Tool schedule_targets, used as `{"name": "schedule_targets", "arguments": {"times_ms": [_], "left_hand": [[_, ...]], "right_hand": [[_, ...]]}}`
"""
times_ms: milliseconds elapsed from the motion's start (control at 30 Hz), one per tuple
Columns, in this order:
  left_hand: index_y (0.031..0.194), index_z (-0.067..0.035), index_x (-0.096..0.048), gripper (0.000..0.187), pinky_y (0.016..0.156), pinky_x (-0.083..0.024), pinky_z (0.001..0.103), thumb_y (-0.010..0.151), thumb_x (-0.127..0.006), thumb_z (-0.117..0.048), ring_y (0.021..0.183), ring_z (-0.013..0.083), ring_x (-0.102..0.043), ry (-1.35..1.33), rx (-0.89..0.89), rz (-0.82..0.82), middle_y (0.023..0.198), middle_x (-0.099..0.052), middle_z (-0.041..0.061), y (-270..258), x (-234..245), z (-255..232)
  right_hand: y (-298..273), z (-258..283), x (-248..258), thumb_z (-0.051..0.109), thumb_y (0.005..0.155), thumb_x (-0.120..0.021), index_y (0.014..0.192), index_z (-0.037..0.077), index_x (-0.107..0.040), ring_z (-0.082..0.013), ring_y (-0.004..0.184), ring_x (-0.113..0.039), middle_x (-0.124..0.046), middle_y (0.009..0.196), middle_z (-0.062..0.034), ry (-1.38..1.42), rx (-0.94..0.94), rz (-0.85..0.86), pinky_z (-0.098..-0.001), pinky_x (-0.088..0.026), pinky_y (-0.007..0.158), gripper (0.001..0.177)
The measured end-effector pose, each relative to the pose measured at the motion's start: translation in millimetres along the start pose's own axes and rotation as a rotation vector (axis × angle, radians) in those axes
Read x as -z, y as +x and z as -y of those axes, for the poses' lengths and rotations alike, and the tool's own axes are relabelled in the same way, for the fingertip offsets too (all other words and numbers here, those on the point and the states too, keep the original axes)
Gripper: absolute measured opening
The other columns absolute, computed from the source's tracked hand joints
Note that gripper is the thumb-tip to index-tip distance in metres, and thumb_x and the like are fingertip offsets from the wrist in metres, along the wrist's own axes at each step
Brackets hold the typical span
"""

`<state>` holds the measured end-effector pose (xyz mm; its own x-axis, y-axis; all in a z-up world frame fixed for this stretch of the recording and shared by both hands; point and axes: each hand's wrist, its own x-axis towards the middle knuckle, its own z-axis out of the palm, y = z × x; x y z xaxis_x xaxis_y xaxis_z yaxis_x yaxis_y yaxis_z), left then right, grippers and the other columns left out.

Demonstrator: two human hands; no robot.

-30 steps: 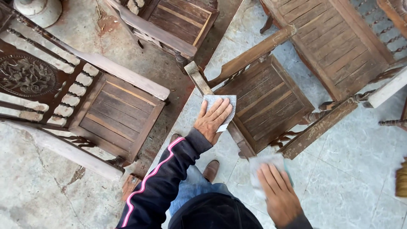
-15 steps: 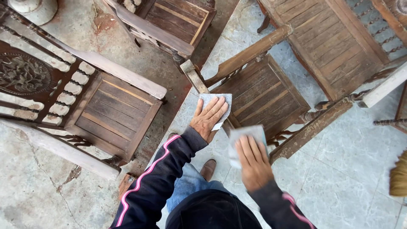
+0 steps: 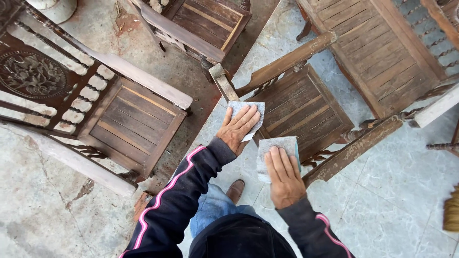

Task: Sanding and wiping down wooden chairs and benches to restore the finish.

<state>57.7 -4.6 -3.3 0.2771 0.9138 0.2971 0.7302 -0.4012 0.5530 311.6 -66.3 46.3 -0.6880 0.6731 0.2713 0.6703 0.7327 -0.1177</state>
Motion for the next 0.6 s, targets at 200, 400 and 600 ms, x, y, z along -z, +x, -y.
{"name": "schedule_targets", "arguments": {"times_ms": [200, 400, 600], "left_hand": [[0.162, -0.014, -0.028, 0.088, 0.127, -0.003, 0.062, 0.084, -0.069, -0.012, 0.159, 0.0283, -0.017, -0.017, 0.006, 0.018, 0.170, -0.023, 0.009, 2, 2, -2], [0.164, -0.016, -0.027, 0.087, 0.128, -0.002, 0.061, 0.088, -0.069, -0.012, 0.161, 0.0263, -0.017, -0.009, 0.005, -0.002, 0.172, -0.022, 0.007, 0, -4, 1], [0.163, -0.015, -0.028, 0.088, 0.127, -0.001, 0.061, 0.085, -0.069, -0.010, 0.160, 0.0276, -0.016, -0.011, -0.003, -0.001, 0.171, -0.022, 0.008, 1, -4, 2]], "right_hand": [[-42, 3, 15, -0.006, 0.083, -0.051, 0.145, -0.002, -0.049, -0.0316, 0.145, -0.041, -0.046, 0.154, -0.0175, -0.008, -0.064, 0.074, -0.0514, -0.025, 0.122, 0.062], [9, 11, 1, -0.006, 0.089, -0.049, 0.149, -0.002, -0.048, -0.0321, 0.148, -0.040, -0.045, 0.157, -0.0185, -0.068, 0.007, -0.047, -0.0506, -0.026, 0.124, 0.059], [-28, 8, 7, -0.006, 0.085, -0.049, 0.146, -0.001, -0.049, -0.0317, 0.146, -0.042, -0.046, 0.155, -0.0170, -0.084, -0.024, 0.039, -0.0505, -0.028, 0.123, 0.061]]}}
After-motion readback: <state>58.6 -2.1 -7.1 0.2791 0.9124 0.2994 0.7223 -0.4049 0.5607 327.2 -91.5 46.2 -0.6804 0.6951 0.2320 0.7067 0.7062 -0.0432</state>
